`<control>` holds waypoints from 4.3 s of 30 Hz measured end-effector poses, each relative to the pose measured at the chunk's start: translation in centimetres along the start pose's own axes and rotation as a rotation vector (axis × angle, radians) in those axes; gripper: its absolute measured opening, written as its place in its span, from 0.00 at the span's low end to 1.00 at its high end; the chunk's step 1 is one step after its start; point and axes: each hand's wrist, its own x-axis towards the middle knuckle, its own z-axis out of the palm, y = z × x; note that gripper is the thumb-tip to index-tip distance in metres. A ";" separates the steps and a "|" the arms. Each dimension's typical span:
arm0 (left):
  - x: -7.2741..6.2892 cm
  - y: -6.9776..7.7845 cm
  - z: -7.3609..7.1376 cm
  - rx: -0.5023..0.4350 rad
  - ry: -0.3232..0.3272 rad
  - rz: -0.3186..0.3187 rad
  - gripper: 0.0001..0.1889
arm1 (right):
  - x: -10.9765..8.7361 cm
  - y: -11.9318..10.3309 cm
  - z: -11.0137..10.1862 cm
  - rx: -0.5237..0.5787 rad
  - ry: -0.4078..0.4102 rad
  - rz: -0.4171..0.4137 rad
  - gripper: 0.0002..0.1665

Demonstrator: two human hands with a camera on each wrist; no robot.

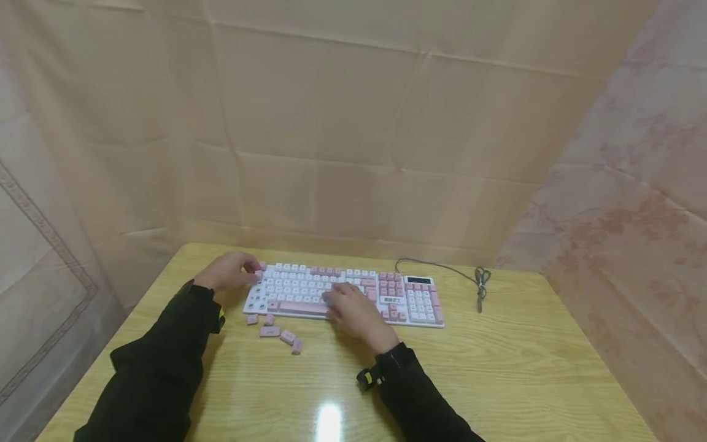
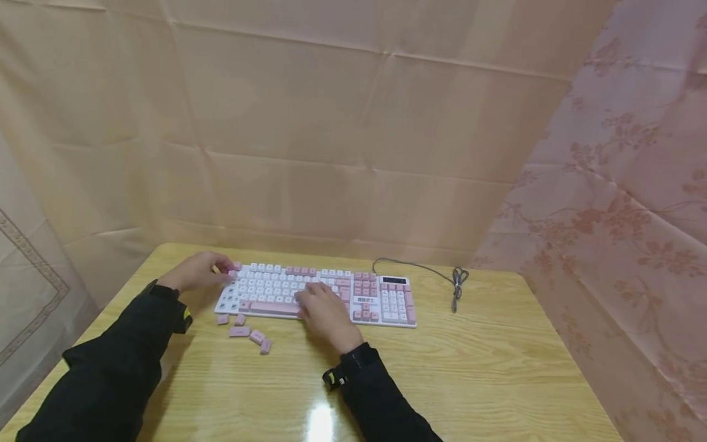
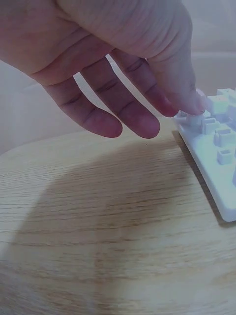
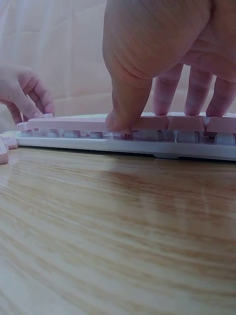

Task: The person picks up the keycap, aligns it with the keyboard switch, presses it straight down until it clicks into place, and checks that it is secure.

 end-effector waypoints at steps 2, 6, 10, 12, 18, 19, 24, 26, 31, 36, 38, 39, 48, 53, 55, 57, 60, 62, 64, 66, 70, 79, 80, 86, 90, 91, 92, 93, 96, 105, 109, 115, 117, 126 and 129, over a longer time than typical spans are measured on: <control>0.1 0.0 0.0 0.007 -0.009 0.004 0.09 | 0.0 0.0 0.0 0.002 -0.007 0.006 0.23; 0.2 -0.1 0.2 0.030 -0.017 0.024 0.09 | 0.0 0.0 0.0 0.000 -0.006 0.007 0.22; 0.5 -0.3 0.3 0.052 -0.015 0.036 0.09 | 0.0 0.0 0.0 -0.005 0.000 0.002 0.22; 0.5 -0.3 0.2 0.063 -0.016 0.046 0.09 | -0.1 0.0 0.0 -0.008 0.000 0.001 0.22; 0.5 0.0 0.2 0.088 -0.019 0.092 0.08 | -0.1 0.2 -0.2 -0.013 0.001 -0.001 0.23; 0.6 0.0 0.2 0.093 -0.017 0.097 0.08 | -0.1 0.2 -0.2 -0.014 0.004 -0.003 0.22; 0.9 0.1 0.4 0.126 -0.015 0.092 0.09 | -0.2 0.2 -0.3 -0.008 0.009 -0.007 0.22; 0.9 0.0 0.4 0.137 -0.015 0.088 0.09 | -0.3 0.2 -0.3 -0.003 0.008 -0.004 0.22; 0.9 -0.2 0.3 0.155 -0.006 0.097 0.08 | -0.3 0.2 -0.2 -0.012 0.019 -0.010 0.22; 1.0 0.0 0.3 0.159 -0.013 0.106 0.09 | -0.3 0.3 -0.2 -0.025 0.018 -0.007 0.22; 1.1 0.0 0.4 0.163 -0.015 0.112 0.09 | -0.3 0.4 -0.2 -0.022 0.014 -0.003 0.22; 1.1 0.0 0.4 0.166 -0.015 0.115 0.09 | -0.3 0.4 -0.2 -0.021 0.014 -0.003 0.22; 1.0 0.0 0.2 0.210 0.001 0.143 0.09 | -0.4 0.2 -0.4 -0.018 0.028 -0.015 0.22; 0.9 0.5 0.1 0.234 -0.011 0.115 0.09 | -0.2 0.1 -0.3 -0.026 0.020 -0.010 0.22; 0.9 0.6 0.2 0.247 -0.013 0.103 0.09 | -0.3 0.1 -0.3 -0.026 0.014 -0.007 0.22; 0.8 0.7 0.2 0.252 -0.018 0.094 0.09 | -0.3 0.1 -0.3 -0.024 0.011 -0.006 0.23; 0.8 0.9 0.0 0.267 -0.016 0.088 0.09 | -0.3 0.0 -0.3 -0.020 0.013 -0.007 0.23; 0.8 1.0 -0.1 0.273 -0.010 0.085 0.09 | -0.3 0.0 -0.3 -0.018 0.019 -0.008 0.22; 0.7 1.0 -0.1 0.284 -0.005 0.085 0.08 | -0.3 0.0 -0.3 -0.017 0.021 -0.009 0.22; 0.7 1.0 -0.1 0.279 -0.002 0.089 0.09 | -0.3 0.1 -0.3 -0.015 0.021 -0.009 0.22; 0.7 0.8 0.0 0.255 -0.003 0.095 0.09 | -0.4 0.1 -0.2 -0.016 0.014 -0.007 0.22; 0.5 0.9 0.0 0.253 -0.012 0.084 0.10 | -0.5 -0.3 -0.5 -0.006 0.014 -0.003 0.22; 0.5 0.9 0.1 0.248 -0.015 0.079 0.10 | -0.5 -0.3 -0.5 -0.002 0.016 -0.005 0.22; 0.6 0.5 0.2 0.218 -0.041 0.046 0.10 | -0.4 -0.5 -0.5 -0.006 0.017 -0.007 0.22; 0.5 0.5 0.1 0.211 -0.031 0.058 0.09 | -0.3 -0.5 -0.5 -0.007 0.010 0.003 0.22; 0.4 0.4 0.0 0.210 -0.024 0.067 0.09 | -0.3 -0.6 -0.5 -0.005 0.009 0.004 0.22; 0.3 0.4 0.0 0.210 -0.017 0.075 0.09 | -0.3 -0.6 -0.4 -0.004 0.006 0.005 0.22; 0.2 0.4 0.0 0.211 -0.009 0.084 0.09 | -0.3 -0.6 -0.4 -0.003 0.004 0.004 0.22; -0.1 0.4 0.0 0.221 0.019 0.103 0.08 | -0.2 -0.7 -0.5 -0.003 0.002 0.002 0.21; 0.4 0.8 1.0 0.375 0.086 0.148 0.10 | -0.4 -0.2 -0.6 -0.024 0.007 0.014 0.22; 0.6 1.5 1.2 0.415 0.118 0.182 0.09 | -0.6 0.1 -0.9 -0.031 0.009 0.010 0.22; 0.4 0.7 1.4 0.333 0.107 0.174 0.08 | -1.0 -0.2 -0.8 -0.007 0.021 -0.007 0.22; 0.2 0.2 1.5 0.307 0.095 0.153 0.09 | -1.1 -0.4 -0.7 -0.001 0.008 -0.001 0.22; -0.7 -0.2 1.3 0.299 0.123 0.131 0.10 | -0.2 -0.6 -0.3 -0.038 0.014 -0.023 0.23; -0.8 0.1 1.5 0.337 0.174 0.126 0.09 | 0.3 -0.5 -0.3 -0.036 0.011 -0.014 0.23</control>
